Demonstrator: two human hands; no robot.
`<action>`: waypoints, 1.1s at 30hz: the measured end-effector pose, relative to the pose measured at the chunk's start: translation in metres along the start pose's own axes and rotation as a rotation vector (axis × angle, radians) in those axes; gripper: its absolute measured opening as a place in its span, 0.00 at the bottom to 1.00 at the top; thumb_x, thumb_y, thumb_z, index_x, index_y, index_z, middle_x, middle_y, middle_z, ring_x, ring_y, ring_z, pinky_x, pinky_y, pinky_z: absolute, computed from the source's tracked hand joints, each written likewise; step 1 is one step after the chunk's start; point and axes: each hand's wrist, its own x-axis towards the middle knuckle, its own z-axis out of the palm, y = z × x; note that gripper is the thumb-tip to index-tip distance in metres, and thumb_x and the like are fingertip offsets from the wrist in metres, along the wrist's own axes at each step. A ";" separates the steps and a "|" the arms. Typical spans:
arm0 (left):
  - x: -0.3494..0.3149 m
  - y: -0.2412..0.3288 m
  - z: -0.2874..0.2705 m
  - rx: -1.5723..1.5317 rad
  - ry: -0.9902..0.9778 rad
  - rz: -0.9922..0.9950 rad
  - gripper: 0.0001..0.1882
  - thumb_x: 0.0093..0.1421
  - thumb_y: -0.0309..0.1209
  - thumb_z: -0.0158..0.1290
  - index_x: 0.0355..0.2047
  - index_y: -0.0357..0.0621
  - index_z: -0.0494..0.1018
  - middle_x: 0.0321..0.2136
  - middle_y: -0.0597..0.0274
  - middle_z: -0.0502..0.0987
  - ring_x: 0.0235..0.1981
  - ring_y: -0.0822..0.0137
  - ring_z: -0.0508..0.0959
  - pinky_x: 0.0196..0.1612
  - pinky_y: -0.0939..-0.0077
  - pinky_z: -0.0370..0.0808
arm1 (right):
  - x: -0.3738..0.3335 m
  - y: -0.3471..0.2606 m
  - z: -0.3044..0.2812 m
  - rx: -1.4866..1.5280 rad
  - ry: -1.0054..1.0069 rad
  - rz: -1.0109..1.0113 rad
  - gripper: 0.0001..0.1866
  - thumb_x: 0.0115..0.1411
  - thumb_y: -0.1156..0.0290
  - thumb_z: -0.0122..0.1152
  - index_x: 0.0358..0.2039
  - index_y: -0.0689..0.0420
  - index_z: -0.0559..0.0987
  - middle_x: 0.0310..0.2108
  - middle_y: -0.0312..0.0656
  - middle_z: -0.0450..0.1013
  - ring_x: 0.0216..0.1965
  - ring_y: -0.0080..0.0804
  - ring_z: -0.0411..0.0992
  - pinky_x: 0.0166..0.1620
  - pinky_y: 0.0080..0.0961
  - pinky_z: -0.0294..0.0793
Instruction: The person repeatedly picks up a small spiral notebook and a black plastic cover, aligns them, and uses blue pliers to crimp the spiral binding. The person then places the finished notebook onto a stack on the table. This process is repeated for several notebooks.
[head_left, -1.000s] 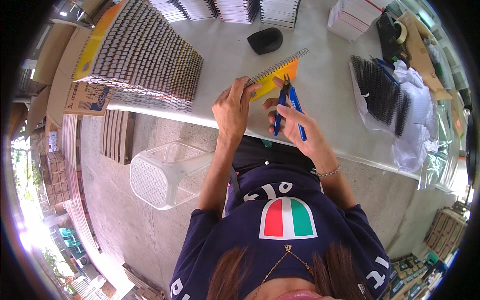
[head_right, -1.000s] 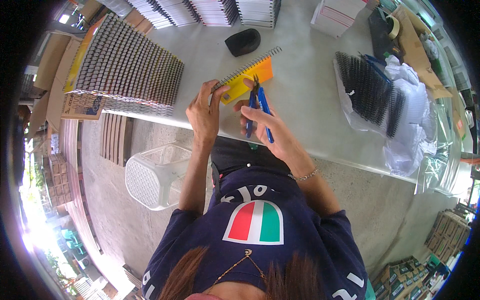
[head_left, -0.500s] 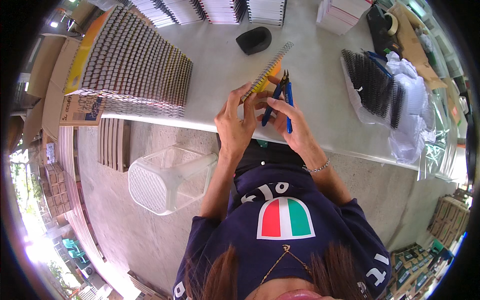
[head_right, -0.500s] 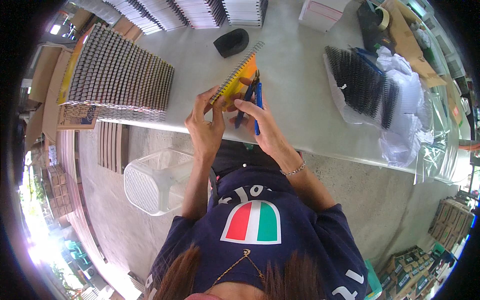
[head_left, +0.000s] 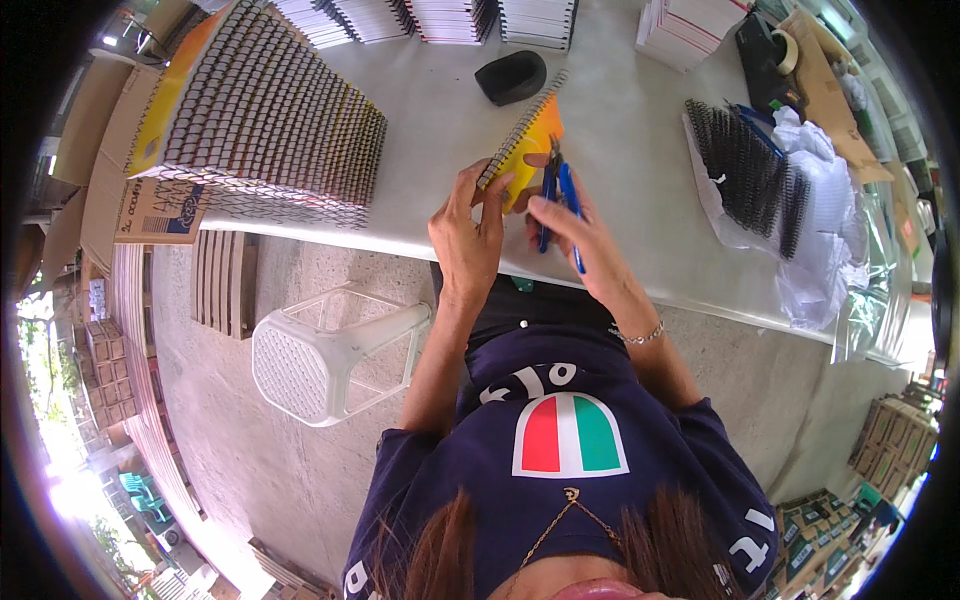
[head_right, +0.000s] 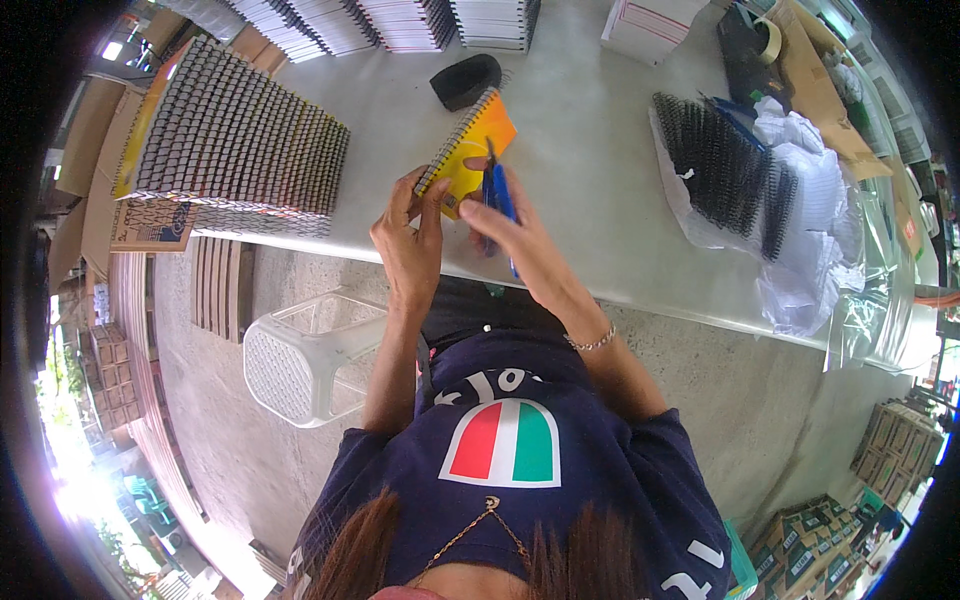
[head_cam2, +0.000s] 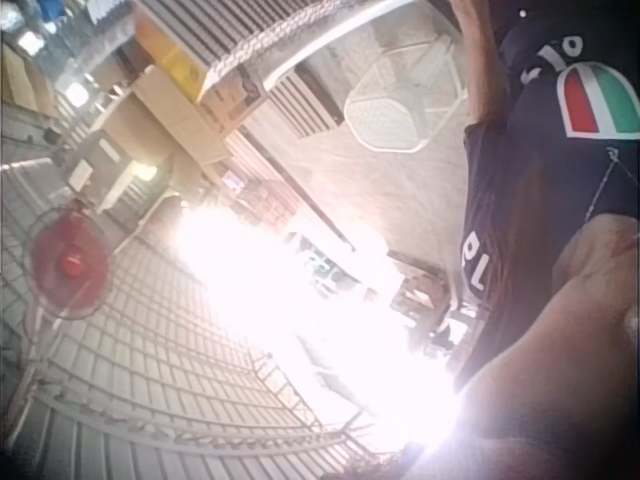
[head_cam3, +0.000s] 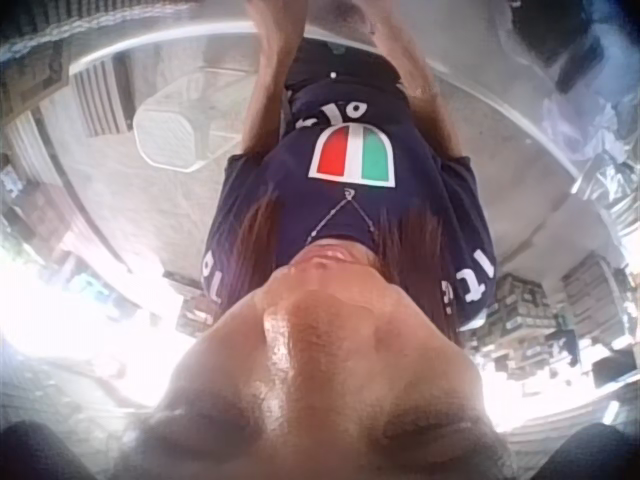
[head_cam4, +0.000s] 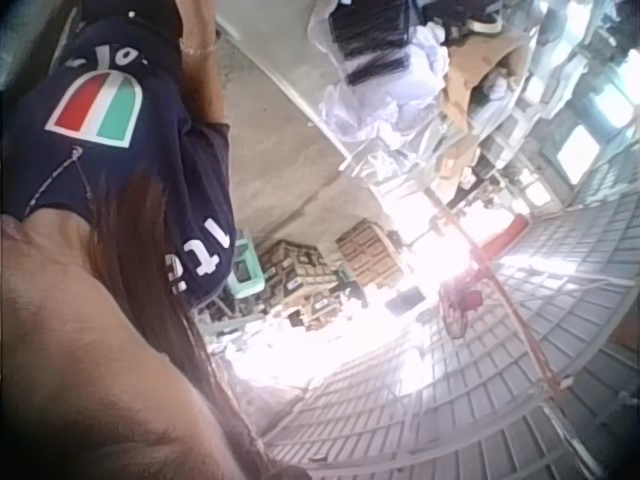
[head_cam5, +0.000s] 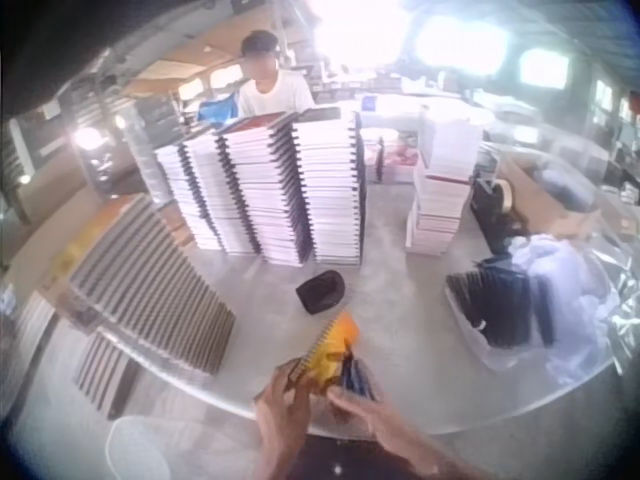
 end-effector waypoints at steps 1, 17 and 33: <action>0.001 -0.001 0.000 -0.003 -0.003 0.001 0.10 0.64 0.25 0.58 0.44 0.35 0.76 0.33 0.49 0.83 0.34 0.61 0.86 0.36 0.71 0.79 | -0.005 -0.006 0.006 -0.254 0.043 -0.080 0.28 0.62 0.63 0.63 0.59 0.57 0.66 0.45 0.45 0.74 0.44 0.35 0.75 0.44 0.33 0.72; -0.002 -0.003 -0.009 -0.029 -0.061 -0.045 0.14 0.61 0.19 0.55 0.48 0.35 0.75 0.35 0.49 0.83 0.36 0.58 0.86 0.36 0.70 0.80 | -0.010 -0.006 0.007 -1.397 0.121 -0.533 0.26 0.55 0.68 0.68 0.54 0.57 0.72 0.42 0.43 0.76 0.44 0.44 0.74 0.47 0.40 0.69; -0.008 -0.002 -0.021 -0.028 -0.028 -0.079 0.12 0.64 0.24 0.54 0.47 0.38 0.76 0.31 0.45 0.81 0.31 0.53 0.84 0.33 0.66 0.78 | 0.030 -0.066 -0.019 -0.423 -0.626 0.533 0.26 0.66 0.45 0.57 0.43 0.60 0.75 0.27 0.39 0.74 0.29 0.23 0.75 0.34 0.21 0.73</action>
